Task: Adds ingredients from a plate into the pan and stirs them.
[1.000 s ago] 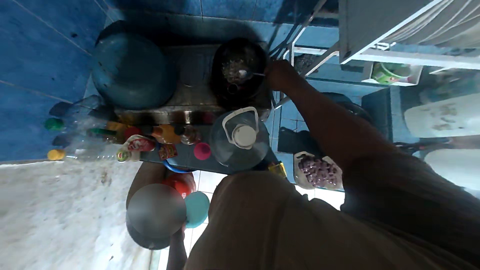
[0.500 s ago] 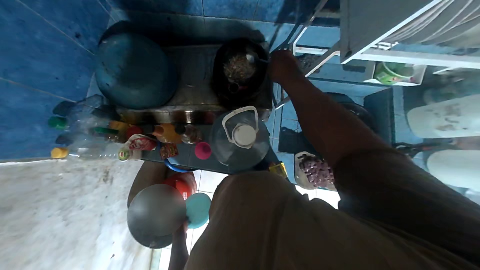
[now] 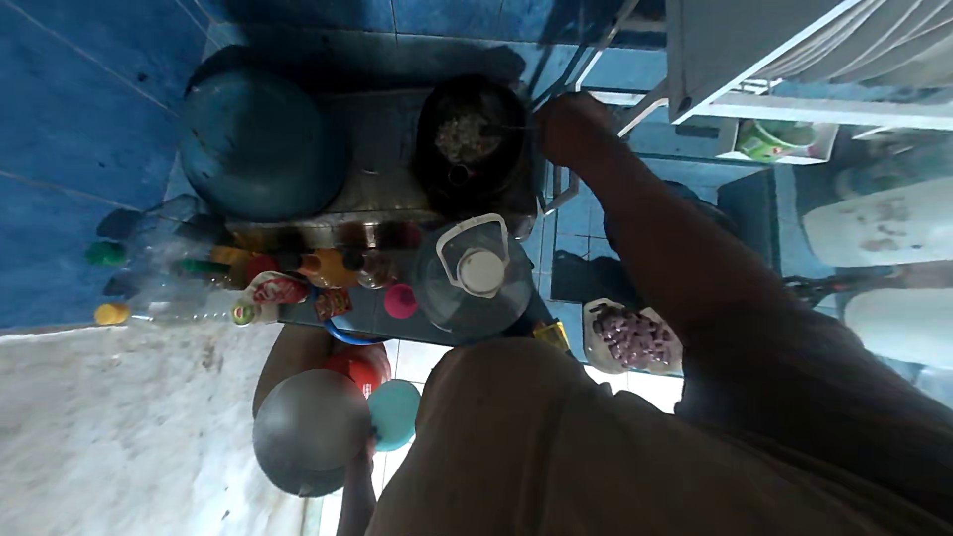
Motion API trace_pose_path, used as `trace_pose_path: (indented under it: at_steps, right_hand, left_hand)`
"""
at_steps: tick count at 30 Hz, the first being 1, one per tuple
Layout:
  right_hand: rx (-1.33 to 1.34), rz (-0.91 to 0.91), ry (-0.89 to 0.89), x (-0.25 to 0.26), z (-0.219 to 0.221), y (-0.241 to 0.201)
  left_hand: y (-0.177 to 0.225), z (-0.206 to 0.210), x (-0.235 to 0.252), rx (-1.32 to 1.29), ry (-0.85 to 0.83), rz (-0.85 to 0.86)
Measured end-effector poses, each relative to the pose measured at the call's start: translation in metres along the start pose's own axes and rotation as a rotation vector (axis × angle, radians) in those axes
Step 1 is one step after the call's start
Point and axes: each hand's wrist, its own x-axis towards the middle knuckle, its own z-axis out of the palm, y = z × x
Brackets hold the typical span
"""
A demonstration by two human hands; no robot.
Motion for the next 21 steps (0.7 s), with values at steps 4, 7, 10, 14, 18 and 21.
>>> trace_pose_path:
  at_steps: [4, 7, 10, 14, 18, 21]
  right_hand:
    - [0.002, -0.012, -0.008, 0.010, 0.016, 0.000]
    - [0.056, 0.003, 0.027, 0.019, 0.020, -0.003]
    - [0.115, 0.131, 0.010, 0.010, 0.012, -0.006]
    - [0.162, 0.054, -0.025, 0.012, 0.030, -0.010]
    - [0.118, 0.048, 0.037, -0.001, 0.020, -0.010]
    - [0.030, 0.017, 0.038, -0.006, 0.022, -0.004]
  left_hand:
    - [0.003, -0.001, -0.007, 0.018, -0.037, -0.001]
    - [0.009, -0.009, -0.011, 0.043, -0.031, 0.003]
    - [0.010, -0.012, -0.012, -0.015, -0.008, 0.005]
    - [0.008, -0.007, -0.013, -0.093, 0.013, 0.006]
    - [0.003, -0.002, -0.010, 0.008, 0.004, 0.021]
    - [-0.003, 0.004, -0.008, -0.003, 0.007, 0.020]
